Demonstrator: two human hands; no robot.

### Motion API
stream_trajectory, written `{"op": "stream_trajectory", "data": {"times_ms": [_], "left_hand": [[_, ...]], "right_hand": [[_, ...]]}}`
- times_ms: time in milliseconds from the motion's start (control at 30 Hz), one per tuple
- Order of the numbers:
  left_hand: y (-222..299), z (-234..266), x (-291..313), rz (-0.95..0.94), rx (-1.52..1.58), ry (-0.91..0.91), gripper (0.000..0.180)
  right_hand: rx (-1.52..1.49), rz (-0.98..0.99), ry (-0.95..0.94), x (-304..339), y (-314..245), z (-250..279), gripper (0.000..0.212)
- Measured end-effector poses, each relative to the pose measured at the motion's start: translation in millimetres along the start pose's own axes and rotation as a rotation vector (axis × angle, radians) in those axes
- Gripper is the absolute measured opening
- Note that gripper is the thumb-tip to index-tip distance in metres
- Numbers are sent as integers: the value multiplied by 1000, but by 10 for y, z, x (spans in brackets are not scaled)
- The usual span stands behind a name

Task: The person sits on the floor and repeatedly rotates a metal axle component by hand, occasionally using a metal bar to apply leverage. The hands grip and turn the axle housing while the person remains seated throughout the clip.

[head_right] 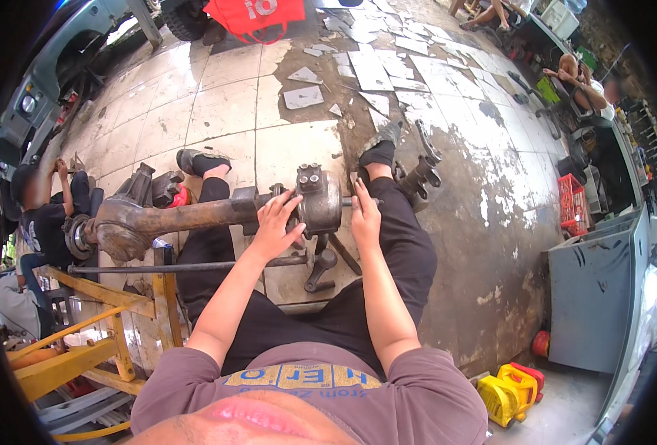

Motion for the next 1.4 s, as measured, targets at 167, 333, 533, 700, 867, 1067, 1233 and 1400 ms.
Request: {"op": "stream_trajectory", "data": {"times_ms": [167, 333, 533, 700, 867, 1067, 1233, 1400], "left_hand": [[36, -1, -74, -19, 45, -5, 74], [-46, 87, 55, 5, -27, 20, 71], [-14, 42, -1, -10, -9, 10, 73], [21, 24, -36, -1, 35, 2, 73], [8, 14, -52, -12, 10, 7, 73], [31, 20, 11, -10, -2, 0, 72], [21, 6, -5, -14, 8, 20, 72], [36, 17, 1, -13, -4, 32, 71]], "right_hand": [[-117, -311, -104, 131, 136, -79, 42], [-45, 188, -86, 117, -305, -44, 40], [73, 126, -8, 115, -58, -60, 36], [-51, -117, -64, 157, -69, -107, 36], [10, 247, -66, 131, -114, 7, 38], [-133, 55, -5, 231, -235, 41, 32], [119, 184, 19, 314, -415, -98, 33], [382, 300, -3, 453, -576, -167, 37]]}}
Point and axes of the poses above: each hand's wrist, its own x-axis away from the middle knuckle, its own z-axis out of the back of the hand, y = z × x, the point moved 2 cm from there along -x, towards the middle knuckle, and after that the axes turned 1 degree about -z, right-handed, at the moved point
